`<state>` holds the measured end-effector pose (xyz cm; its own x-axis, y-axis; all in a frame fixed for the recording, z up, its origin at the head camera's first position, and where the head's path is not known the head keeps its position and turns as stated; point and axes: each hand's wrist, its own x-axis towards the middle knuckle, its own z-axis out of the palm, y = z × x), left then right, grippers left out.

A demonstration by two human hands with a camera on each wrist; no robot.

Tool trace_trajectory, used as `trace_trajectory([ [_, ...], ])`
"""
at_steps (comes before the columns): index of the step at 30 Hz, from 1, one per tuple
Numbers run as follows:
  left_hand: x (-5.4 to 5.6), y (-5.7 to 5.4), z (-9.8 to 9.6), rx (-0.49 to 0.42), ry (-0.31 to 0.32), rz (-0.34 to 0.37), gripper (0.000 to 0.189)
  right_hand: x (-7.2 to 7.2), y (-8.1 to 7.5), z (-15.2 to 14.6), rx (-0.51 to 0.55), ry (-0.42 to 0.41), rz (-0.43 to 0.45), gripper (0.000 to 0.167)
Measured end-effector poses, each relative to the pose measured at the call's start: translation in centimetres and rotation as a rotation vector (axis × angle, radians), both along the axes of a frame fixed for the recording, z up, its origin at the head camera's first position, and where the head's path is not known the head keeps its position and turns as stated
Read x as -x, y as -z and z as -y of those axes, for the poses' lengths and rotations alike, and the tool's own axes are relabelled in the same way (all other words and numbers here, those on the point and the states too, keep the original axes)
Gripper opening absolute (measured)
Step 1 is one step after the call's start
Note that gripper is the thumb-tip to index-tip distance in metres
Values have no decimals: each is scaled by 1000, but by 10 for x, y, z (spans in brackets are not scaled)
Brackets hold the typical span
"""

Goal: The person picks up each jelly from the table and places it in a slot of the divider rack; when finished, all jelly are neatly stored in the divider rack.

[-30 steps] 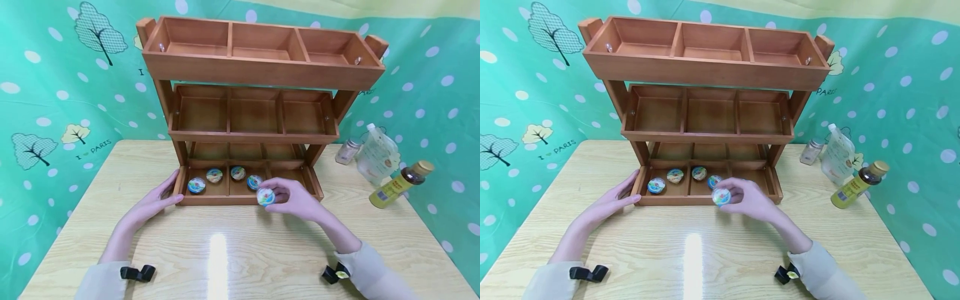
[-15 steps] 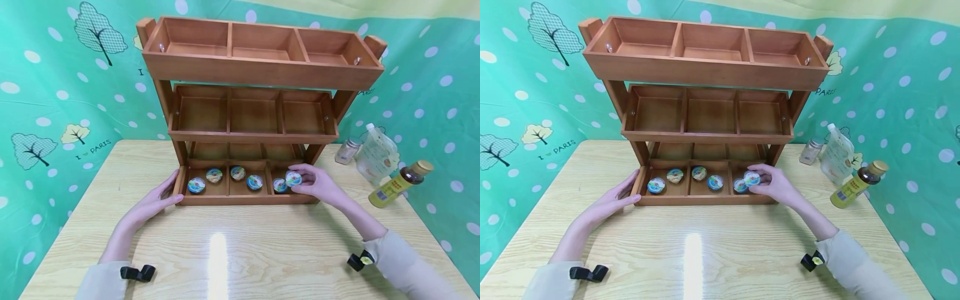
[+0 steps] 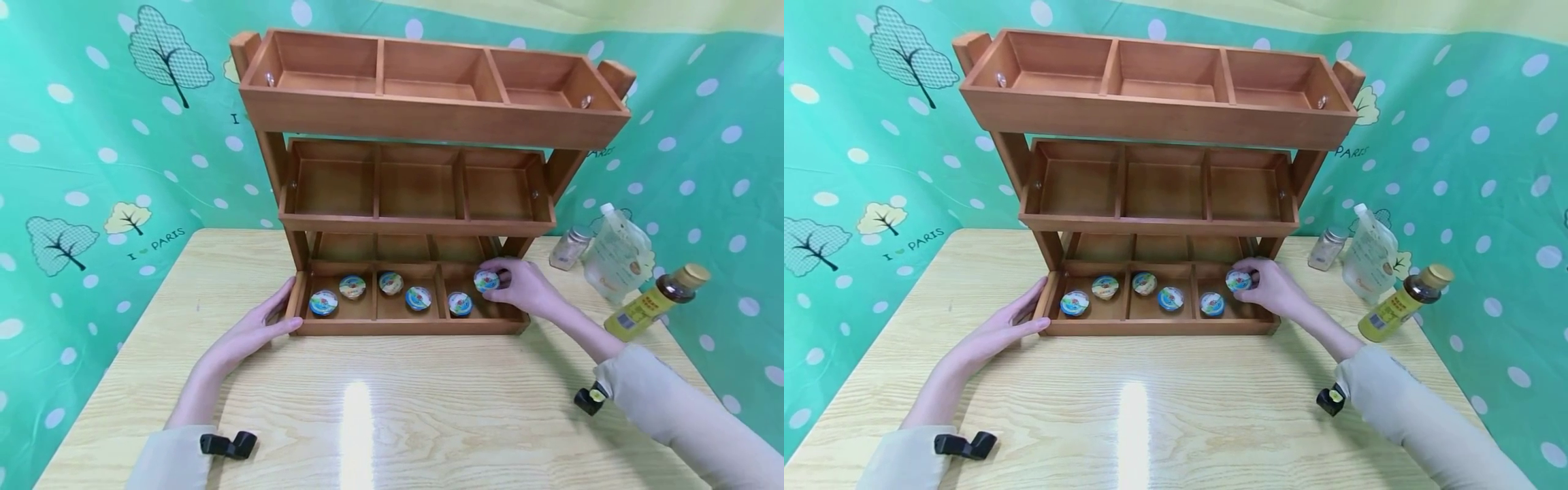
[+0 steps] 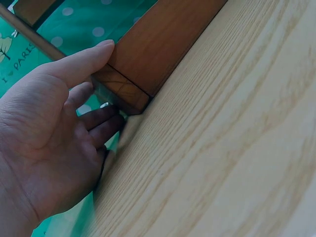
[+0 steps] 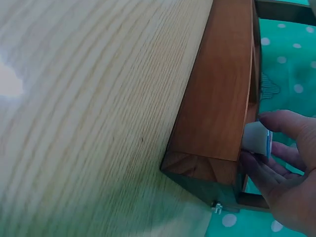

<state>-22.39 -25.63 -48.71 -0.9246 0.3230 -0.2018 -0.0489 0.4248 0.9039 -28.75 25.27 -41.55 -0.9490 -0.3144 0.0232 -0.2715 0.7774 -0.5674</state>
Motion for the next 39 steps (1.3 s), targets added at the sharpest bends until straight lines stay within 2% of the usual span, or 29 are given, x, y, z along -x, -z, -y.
trace_trajectory([
  [7,1,2,1,-9,5,-8,84,8,5,7,-118,-10,-62,51],
  [19,1,1,-1,-2,6,-8,83,12,19,8,-178,-71,-193,45],
  [25,1,1,0,-4,2,-5,85,14,22,9,-282,-112,-259,47],
  [31,1,2,1,6,0,-5,83,14,20,11,-327,-131,-248,48],
  [39,1,2,1,-4,0,-21,84,16,20,10,-295,-151,-255,50],
])
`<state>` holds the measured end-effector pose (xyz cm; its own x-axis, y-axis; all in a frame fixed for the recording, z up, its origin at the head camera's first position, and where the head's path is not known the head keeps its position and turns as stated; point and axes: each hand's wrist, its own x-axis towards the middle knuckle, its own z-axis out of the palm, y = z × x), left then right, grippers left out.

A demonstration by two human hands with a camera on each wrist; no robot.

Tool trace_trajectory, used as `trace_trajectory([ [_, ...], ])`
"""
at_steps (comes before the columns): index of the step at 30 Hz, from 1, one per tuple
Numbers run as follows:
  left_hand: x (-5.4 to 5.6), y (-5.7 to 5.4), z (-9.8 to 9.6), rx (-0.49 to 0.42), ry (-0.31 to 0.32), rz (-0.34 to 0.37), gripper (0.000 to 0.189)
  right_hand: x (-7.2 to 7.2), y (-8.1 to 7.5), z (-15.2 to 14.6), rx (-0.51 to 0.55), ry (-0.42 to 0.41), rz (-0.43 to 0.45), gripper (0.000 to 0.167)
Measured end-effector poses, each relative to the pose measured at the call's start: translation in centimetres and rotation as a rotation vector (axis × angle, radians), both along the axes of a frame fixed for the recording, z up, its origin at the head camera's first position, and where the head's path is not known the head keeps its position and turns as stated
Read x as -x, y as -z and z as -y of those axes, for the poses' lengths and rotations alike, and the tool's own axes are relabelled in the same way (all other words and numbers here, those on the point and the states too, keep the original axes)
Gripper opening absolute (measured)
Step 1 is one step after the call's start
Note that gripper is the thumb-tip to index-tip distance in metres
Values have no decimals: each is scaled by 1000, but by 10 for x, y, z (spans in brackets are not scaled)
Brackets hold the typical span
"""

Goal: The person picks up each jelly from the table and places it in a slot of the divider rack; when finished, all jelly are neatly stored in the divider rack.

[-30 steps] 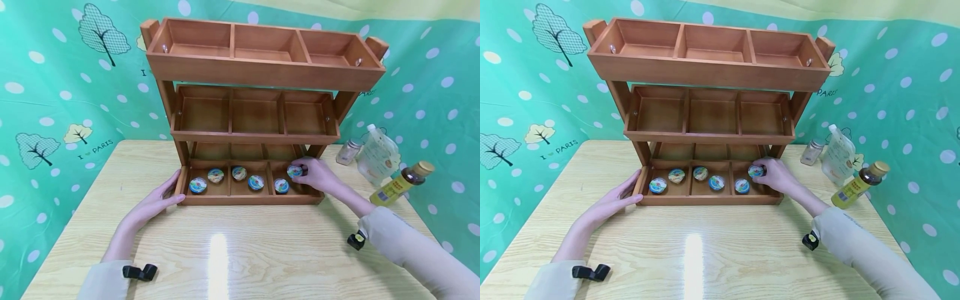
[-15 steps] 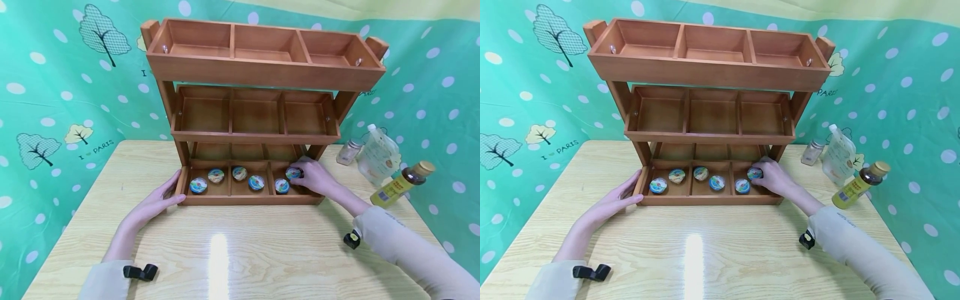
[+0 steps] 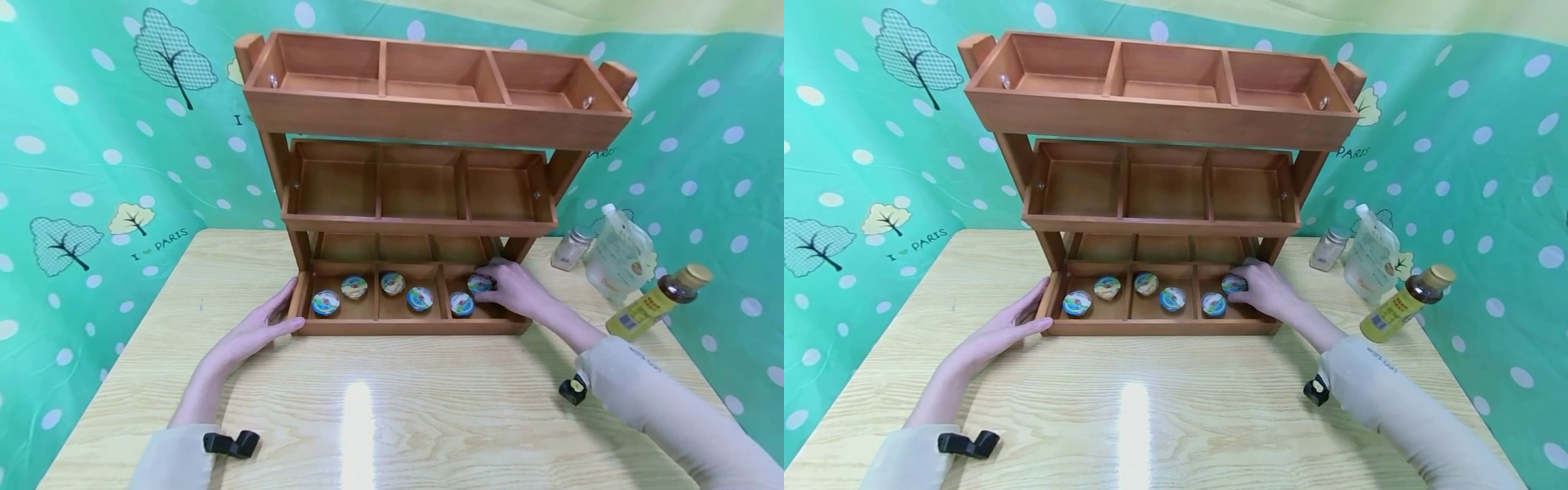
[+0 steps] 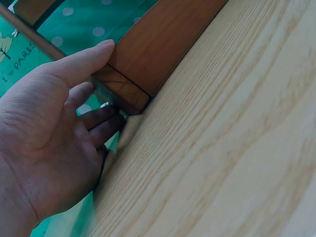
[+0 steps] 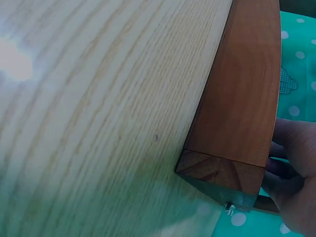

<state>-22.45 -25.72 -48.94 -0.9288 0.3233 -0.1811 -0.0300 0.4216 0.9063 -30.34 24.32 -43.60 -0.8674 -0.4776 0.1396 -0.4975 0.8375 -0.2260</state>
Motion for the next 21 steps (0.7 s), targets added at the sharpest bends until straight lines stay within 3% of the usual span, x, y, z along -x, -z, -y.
trace_trajectory([
  [15,0,-1,1,13,-7,-3,84,-3,2,-4,53,1,9,60],
  [21,0,-1,0,14,-7,-10,84,-9,-1,-6,88,-17,-6,49],
])
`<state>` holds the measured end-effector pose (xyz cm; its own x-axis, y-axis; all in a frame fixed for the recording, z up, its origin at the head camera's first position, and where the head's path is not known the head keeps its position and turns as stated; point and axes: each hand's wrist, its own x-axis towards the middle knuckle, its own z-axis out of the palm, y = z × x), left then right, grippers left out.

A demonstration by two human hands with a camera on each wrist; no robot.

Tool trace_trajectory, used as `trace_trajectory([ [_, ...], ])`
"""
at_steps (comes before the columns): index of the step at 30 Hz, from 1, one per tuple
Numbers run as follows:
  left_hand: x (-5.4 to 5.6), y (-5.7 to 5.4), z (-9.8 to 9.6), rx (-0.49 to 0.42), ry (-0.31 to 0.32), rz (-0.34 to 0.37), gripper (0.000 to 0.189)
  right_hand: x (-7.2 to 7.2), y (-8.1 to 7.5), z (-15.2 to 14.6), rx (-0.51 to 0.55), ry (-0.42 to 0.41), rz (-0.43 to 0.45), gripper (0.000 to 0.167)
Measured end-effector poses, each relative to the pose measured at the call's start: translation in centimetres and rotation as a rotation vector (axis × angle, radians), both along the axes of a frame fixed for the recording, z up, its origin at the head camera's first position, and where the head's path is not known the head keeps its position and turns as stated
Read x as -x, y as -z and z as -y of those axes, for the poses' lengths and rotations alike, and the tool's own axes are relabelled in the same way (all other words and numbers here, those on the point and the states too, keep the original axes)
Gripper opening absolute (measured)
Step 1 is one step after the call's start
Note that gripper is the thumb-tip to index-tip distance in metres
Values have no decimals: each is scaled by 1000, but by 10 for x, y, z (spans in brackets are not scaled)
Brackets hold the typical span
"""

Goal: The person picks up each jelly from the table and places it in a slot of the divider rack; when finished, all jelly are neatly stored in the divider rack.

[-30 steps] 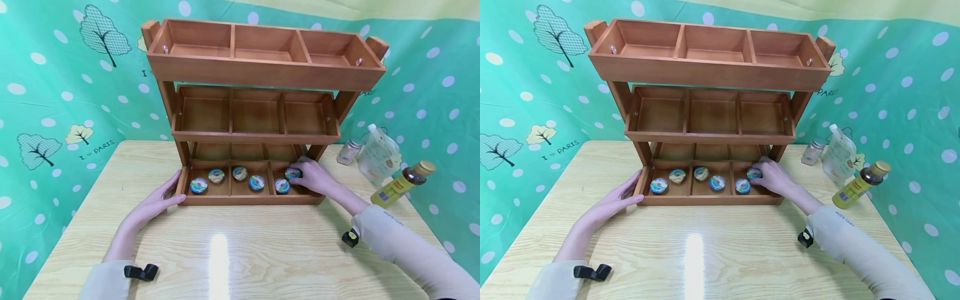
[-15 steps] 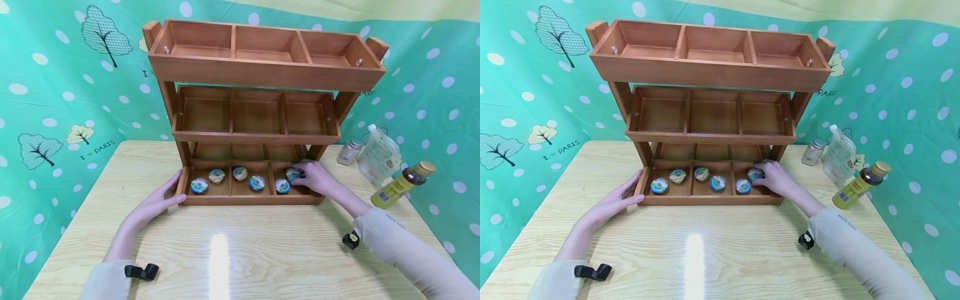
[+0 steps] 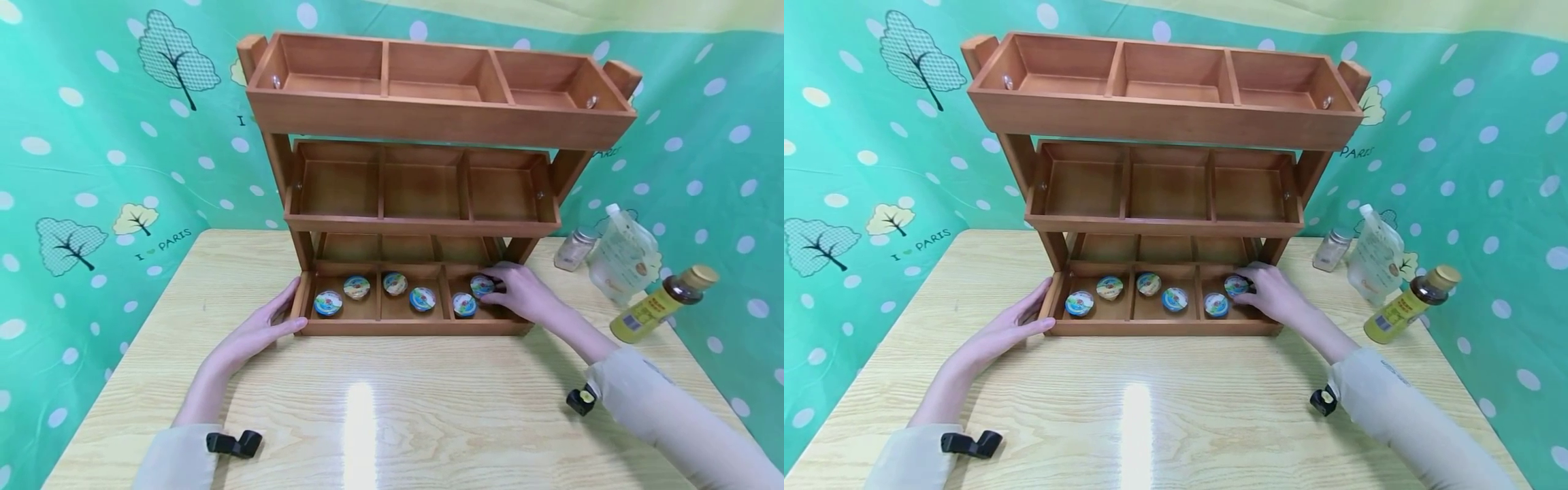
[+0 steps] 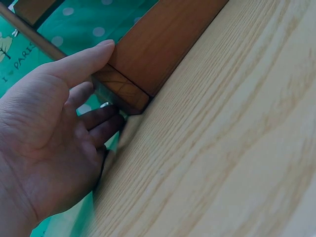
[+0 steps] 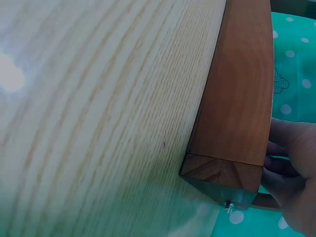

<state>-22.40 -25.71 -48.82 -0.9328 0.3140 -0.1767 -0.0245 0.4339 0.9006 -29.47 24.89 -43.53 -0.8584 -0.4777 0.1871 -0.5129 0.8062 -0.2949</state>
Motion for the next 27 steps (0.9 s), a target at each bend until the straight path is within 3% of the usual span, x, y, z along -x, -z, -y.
trace_trajectory([
  [6,-2,-2,2,-10,-4,9,84,-8,-1,-6,81,-8,-119,30],
  [15,-2,-5,1,-6,-7,-2,84,-27,7,-23,116,-35,-215,32],
  [21,0,-2,-4,-9,12,-18,84,-40,16,-32,124,-47,-219,38],
  [27,-2,0,-2,-6,-2,-24,84,-41,18,-33,101,-51,-175,41],
])
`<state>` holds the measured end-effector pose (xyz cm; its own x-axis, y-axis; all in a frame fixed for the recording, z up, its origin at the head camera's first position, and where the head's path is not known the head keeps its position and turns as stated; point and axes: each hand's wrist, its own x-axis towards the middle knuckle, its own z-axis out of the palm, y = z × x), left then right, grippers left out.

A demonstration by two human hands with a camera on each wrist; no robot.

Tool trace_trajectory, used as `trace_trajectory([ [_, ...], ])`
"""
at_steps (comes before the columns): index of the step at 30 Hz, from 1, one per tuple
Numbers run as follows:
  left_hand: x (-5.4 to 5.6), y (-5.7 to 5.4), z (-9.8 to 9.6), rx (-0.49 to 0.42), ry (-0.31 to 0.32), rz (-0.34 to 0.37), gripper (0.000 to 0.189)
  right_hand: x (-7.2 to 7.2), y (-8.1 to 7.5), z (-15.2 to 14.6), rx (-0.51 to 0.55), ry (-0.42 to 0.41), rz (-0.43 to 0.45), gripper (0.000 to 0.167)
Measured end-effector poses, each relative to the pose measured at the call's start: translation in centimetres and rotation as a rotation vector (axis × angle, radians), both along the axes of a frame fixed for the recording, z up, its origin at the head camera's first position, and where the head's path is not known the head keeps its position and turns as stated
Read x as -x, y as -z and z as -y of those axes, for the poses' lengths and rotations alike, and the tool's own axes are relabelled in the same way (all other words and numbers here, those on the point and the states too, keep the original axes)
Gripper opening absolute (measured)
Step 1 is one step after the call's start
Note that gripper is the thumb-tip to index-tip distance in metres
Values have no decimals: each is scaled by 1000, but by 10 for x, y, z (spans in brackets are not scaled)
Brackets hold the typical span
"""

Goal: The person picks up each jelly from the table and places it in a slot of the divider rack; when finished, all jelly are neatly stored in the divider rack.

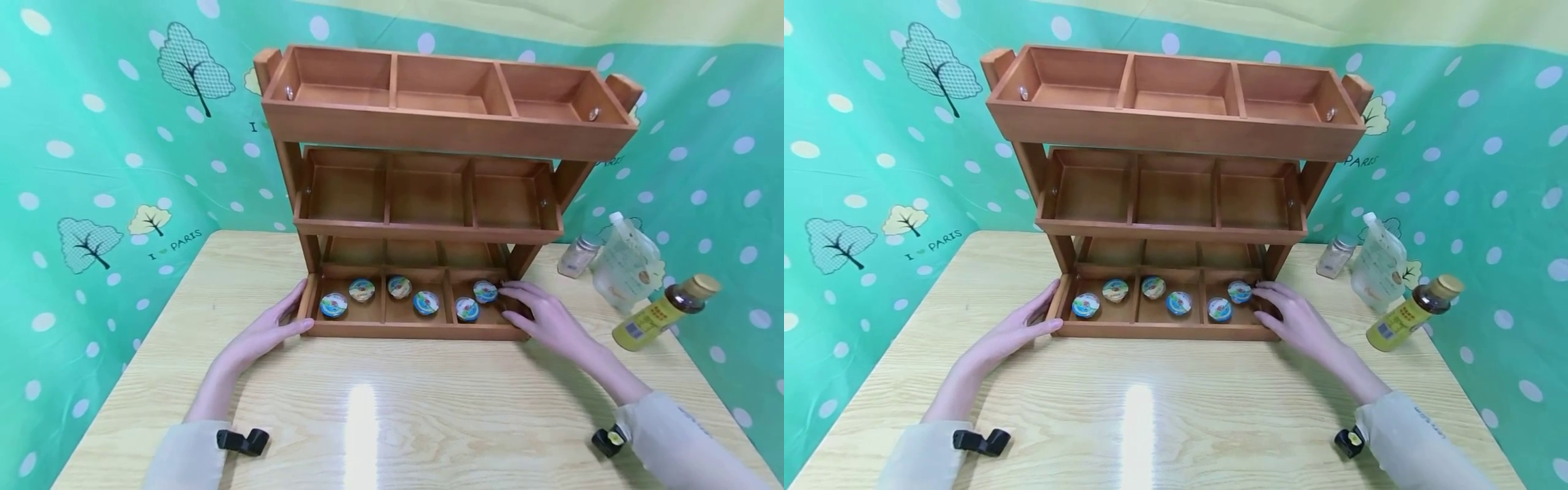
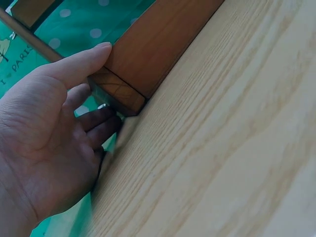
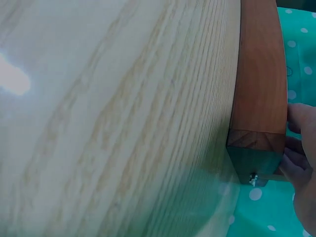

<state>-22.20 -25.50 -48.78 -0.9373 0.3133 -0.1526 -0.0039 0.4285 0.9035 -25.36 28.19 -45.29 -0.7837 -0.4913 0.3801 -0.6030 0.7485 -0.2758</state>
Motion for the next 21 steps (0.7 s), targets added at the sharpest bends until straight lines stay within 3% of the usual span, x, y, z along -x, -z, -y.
trace_trajectory([
  [11,4,4,5,66,-7,-28,85,2,0,-5,-62,-6,19,42],
  [16,1,3,10,164,12,-66,88,1,0,-7,-86,10,67,43],
  [21,-2,-7,14,298,32,-131,86,1,-2,-11,-113,13,84,42],
])
